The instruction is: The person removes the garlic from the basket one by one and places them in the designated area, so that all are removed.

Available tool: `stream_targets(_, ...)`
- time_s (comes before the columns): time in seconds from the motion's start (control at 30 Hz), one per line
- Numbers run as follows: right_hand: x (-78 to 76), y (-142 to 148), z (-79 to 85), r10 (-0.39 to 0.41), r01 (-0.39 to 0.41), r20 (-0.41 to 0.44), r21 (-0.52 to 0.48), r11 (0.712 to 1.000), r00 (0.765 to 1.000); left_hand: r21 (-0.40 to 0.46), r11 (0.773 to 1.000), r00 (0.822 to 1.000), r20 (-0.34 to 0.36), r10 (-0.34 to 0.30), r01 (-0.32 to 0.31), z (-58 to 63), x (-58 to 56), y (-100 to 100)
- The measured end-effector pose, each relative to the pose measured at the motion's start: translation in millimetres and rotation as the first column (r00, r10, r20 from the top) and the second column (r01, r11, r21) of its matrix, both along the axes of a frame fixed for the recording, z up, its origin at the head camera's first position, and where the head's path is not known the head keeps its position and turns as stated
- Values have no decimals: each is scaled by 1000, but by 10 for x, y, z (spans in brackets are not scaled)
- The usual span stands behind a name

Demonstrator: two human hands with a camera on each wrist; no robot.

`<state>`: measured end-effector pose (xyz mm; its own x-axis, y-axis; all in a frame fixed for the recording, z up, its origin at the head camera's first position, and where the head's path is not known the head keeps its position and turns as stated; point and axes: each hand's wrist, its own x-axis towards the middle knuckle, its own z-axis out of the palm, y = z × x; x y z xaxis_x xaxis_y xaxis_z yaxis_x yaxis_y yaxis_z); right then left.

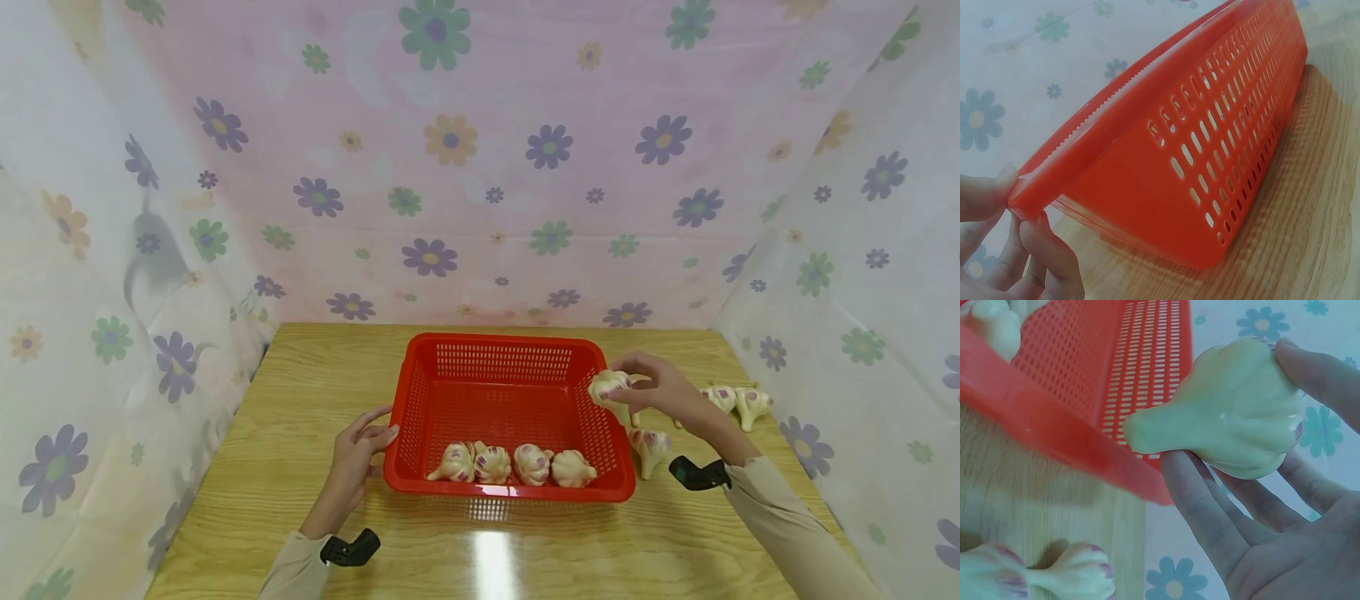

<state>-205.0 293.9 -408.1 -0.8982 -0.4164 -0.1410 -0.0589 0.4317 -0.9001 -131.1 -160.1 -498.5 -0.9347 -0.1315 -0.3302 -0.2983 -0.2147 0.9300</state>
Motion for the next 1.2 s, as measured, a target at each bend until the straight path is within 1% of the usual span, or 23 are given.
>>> stream_targets(0.23, 26, 102, -55, -51, 51, 13, 16, 999, 999, 9, 1000, 1000, -2, -4, 4, 3, -11, -10)
stream_targets(0.47, 59, 205, -82, -50, 50, -3, 20, 999, 999, 13, 1000, 1000, -4, -2, 2, 9, -13, -11)
stream_targets(0.67, 112, 300, -109, -70, 70, 9, 30, 997, 998, 8, 1000, 1000, 3, -3, 3, 21, -11, -12)
stream_targets(0.97, 180, 463, -235, -104, 104, 15, 42, 994, 994, 14, 1000, 1000, 3, -4, 4, 18, -11, -16)
stream_targets(1.2, 234, 580, -313, -99, 98, 23, 48, 994, 995, 6, 1000, 1000, -7, -4, 4, 7, -9, -5)
